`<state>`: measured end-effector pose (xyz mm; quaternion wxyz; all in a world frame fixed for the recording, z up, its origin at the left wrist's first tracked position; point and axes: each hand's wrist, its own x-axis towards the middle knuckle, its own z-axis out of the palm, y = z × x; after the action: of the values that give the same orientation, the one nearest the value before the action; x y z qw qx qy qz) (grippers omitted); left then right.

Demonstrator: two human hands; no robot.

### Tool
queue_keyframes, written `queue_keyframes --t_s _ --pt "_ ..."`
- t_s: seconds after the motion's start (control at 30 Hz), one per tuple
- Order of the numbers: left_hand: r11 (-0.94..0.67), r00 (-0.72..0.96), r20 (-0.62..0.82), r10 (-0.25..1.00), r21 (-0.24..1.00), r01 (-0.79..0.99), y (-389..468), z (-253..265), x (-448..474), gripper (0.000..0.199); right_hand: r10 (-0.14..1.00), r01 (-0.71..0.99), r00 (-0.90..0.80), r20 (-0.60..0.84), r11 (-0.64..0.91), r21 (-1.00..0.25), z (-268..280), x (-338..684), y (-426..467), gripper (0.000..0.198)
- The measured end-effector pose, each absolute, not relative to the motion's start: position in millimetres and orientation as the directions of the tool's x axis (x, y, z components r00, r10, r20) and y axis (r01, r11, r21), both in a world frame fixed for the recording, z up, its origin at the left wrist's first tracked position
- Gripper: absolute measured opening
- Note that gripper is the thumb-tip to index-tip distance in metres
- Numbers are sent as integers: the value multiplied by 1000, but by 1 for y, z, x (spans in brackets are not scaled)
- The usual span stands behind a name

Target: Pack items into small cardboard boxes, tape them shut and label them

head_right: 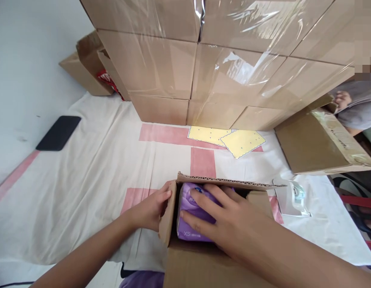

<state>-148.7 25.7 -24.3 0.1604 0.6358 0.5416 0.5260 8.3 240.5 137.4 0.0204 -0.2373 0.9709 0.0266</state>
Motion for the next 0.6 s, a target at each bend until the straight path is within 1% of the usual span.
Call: queue_keyframes --t_s 0.13,0.2,0.3,0.37,0.4,0.43,0.53,0.57,0.6 --pt "-359 -140 494 858 772 525 25 -22 -148 135 -487 -495 -867 -107 866 75 111 5 239 69" --pt "-368 -136 495 858 778 510 25 -22 -148 134 -483 -494 -867 -125 865 89 100 4 237 60" --pt "-379 -129 499 857 780 498 24 -24 -149 132 -422 -438 -898 -125 883 167 86 5 233 40" --pt "-376 -128 494 860 784 494 23 -26 -149 131 -382 -402 -915 -132 892 208 81 5 231 35" --pt "-375 -129 491 862 787 491 23 -26 -149 132 -367 -393 -917 -156 898 196 82 4 231 35" --pt "-372 -132 488 863 790 487 23 -27 -150 133 -353 -383 -916 -191 910 157 85 3 231 38" --pt "-375 -139 499 855 782 497 23 -27 -152 135 -329 -330 -909 -255 943 -42 113 4 237 53" --pt "-376 -137 506 851 771 514 23 -27 -153 133 -343 -327 -907 -244 939 -104 125 9 241 57" --pt "-380 -133 519 845 755 535 24 -26 -154 130 -337 -311 -921 -196 939 -150 138 17 247 58"
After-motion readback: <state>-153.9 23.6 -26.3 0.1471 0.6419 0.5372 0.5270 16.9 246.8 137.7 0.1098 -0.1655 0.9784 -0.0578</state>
